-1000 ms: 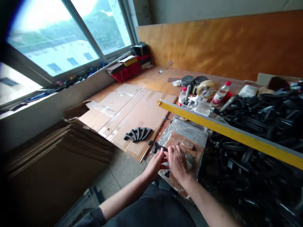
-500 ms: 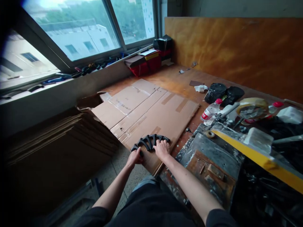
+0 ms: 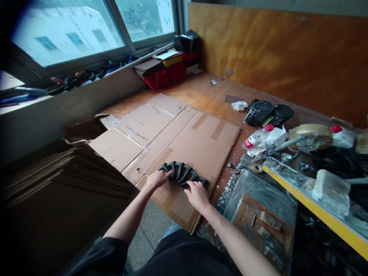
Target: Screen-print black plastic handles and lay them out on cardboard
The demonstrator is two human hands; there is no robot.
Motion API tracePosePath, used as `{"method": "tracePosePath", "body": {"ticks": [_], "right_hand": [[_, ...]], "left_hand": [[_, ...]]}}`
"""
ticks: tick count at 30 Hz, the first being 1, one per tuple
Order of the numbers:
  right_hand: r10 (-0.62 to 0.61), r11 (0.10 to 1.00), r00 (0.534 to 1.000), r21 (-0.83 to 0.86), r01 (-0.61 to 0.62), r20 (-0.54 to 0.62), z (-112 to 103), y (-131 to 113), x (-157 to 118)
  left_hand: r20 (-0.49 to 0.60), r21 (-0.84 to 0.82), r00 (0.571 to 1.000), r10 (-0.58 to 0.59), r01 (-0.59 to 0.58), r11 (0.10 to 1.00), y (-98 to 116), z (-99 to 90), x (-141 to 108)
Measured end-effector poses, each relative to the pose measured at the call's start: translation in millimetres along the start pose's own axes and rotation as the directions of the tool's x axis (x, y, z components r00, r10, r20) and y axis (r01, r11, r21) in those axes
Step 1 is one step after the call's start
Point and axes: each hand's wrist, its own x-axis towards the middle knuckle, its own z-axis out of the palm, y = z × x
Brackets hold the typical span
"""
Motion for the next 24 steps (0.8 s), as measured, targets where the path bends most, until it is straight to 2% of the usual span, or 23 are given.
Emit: {"method": "tracePosePath", "body": {"ticks": [1, 2, 4, 5, 6, 8, 12, 16, 19, 21, 24], "right_hand": [[-0.008, 1.000, 1.000, 0.024, 0.009, -0.023, -3.5, 3.5, -2.1], [-0.013, 0.999, 0.999, 0.045, 0.014, -0.041, -7.4, 6.8, -4.3], [-0.012, 0.996, 0.998, 0.082, 0.017, -0.062, -15.4, 11.4, -7.9], [-0.012, 0.995, 0.998, 0.102, 0.019, -0.066, -19.4, 12.5, -9.2], [-0.014, 0.992, 0.997, 0.122, 0.023, -0.070, -23.2, 12.8, -10.2], [-0.021, 0.985, 0.996, 0.168, 0.035, -0.083, -30.4, 11.4, -11.6], [0.003, 0.965, 0.996, 0.261, 0.021, -0.090, -43.0, 4.8, -14.1], [0.064, 0.940, 0.994, 0.339, -0.029, -0.092, -52.5, 4.1, -18.6], [0.108, 0.927, 0.984, 0.371, -0.049, -0.141, -54.2, 14.6, -24.1], [0.125, 0.923, 0.979, 0.381, -0.055, -0.163, -52.7, 26.4, -28.9], [0.207, 0.902, 0.962, 0.416, -0.118, -0.176, -50.5, 44.6, -36.9]], "left_hand": [[-0.101, 0.022, 0.994, 0.050, -0.048, 0.999, -0.5, 7.3, -10.7], [-0.205, 0.050, 0.970, 0.130, -0.122, 0.991, -0.3, 16.9, -22.0], [-0.365, 0.129, 0.874, 0.321, -0.294, 0.947, 3.0, 39.6, -41.8], [-0.402, 0.169, 0.824, 0.399, -0.361, 0.917, 5.9, 50.7, -48.5], [-0.411, 0.197, 0.794, 0.447, -0.402, 0.894, 9.2, 60.5, -52.4], [-0.415, 0.225, 0.774, 0.478, -0.421, 0.878, 15.6, 74.1, -52.4], [-0.364, 0.214, 0.796, 0.484, -0.434, 0.875, 20.4, 79.1, -36.2], [-0.274, 0.207, 0.833, 0.481, -0.438, 0.875, 19.9, 66.0, -9.7], [-0.283, 0.234, 0.814, 0.508, -0.455, 0.859, 34.6, 39.3, 31.0], [-0.294, 0.262, 0.784, 0.547, -0.485, 0.835, 58.8, 12.3, 71.2], [-0.285, 0.292, 0.764, 0.579, -0.506, 0.811, 113.9, -33.5, 143.8]]}}
